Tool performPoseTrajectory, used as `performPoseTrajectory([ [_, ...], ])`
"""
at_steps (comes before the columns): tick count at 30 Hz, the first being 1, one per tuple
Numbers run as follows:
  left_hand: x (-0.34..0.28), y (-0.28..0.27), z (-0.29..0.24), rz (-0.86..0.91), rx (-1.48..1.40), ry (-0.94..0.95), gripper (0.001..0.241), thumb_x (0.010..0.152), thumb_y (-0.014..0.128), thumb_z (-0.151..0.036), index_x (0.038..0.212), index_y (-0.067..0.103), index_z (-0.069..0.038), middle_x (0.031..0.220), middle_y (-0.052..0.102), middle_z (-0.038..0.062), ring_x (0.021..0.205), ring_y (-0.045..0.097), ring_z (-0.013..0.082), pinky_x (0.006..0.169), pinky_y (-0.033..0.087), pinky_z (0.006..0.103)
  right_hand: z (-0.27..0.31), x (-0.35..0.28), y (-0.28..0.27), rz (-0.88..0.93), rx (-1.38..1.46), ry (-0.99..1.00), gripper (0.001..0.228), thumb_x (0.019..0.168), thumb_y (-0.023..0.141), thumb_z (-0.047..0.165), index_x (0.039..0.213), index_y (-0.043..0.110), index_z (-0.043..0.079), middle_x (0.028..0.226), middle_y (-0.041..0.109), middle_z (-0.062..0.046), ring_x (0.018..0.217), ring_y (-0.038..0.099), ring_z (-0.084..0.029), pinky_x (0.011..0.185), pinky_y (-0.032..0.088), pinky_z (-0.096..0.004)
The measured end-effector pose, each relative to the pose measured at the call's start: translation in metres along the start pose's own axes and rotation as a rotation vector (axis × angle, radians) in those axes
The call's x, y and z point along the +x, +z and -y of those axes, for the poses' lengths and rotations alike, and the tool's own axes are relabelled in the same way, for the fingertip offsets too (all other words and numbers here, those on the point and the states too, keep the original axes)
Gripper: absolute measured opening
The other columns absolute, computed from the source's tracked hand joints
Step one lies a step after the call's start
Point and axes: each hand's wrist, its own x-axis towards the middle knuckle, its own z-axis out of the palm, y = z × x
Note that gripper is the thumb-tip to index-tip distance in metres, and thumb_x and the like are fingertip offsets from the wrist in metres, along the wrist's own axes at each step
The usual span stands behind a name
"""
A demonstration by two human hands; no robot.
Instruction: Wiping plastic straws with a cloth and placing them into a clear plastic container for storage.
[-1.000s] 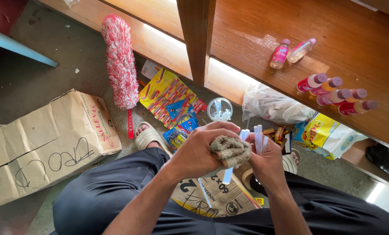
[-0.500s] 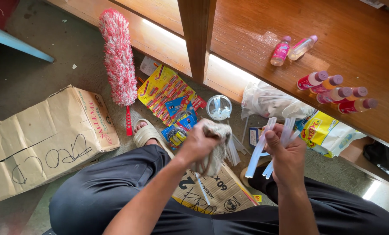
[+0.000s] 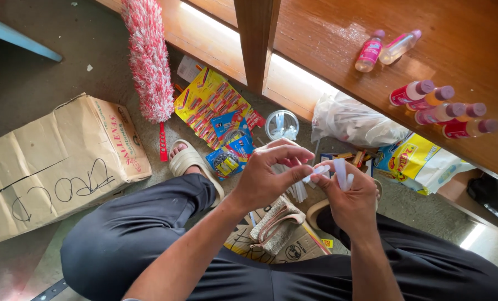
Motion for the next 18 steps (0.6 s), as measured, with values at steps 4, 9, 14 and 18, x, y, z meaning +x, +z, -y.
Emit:
performPoseTrajectory([
  [4,-0.005,-0.002,-0.005,0.032,0.000,0.161,0.023,0.090,0.082,-0.020,0.106,0.079,-0.004,0.100,0.072,0.001,0.086,0.066,0.0085,0.075,0.056,0.0249,0.014,0.003,0.006,0.084,-0.032,-0.205,0.012,0.091,0.077,0.011,0.101,0.075,0.004,0.089,0.070,-0.001,0.079,0.064,-0.009,0.068,0.049,-0.023],
  [9,-0.006,-0.007,0.013,0.161,-0.383,-0.199,0.017,0.093,0.078,-0.015,0.101,0.078,0.000,0.098,0.075,0.005,0.087,0.067,0.0087,0.079,0.054,0.0254,0.010,0.004,0.009,0.077,-0.136,-0.312,0.017,0.089,0.079,0.009,0.104,0.076,0.002,0.101,0.069,-0.006,0.090,0.066,-0.014,0.076,0.051,-0.027],
  [14,-0.004,-0.007,0.021,0.245,-0.841,-0.369,0.013,0.094,0.075,-0.010,0.099,0.075,0.002,0.094,0.075,0.009,0.088,0.070,0.0134,0.086,0.056,0.0282,0.016,0.002,0.009,0.091,-0.084,-0.287,0.015,0.090,0.078,0.009,0.103,0.076,0.002,0.108,0.073,-0.007,0.093,0.069,-0.014,0.080,0.053,-0.026],
  [18,-0.004,-0.006,0.019,0.233,-0.806,-0.386,0.014,0.098,0.072,-0.011,0.100,0.075,0.002,0.094,0.075,0.010,0.088,0.069,0.0134,0.085,0.055,0.0282,0.018,0.000,0.008,0.102,-0.057,-0.256,0.012,0.091,0.077,0.007,0.101,0.076,0.002,0.107,0.077,-0.007,0.092,0.072,-0.013,0.079,0.055,-0.026],
])
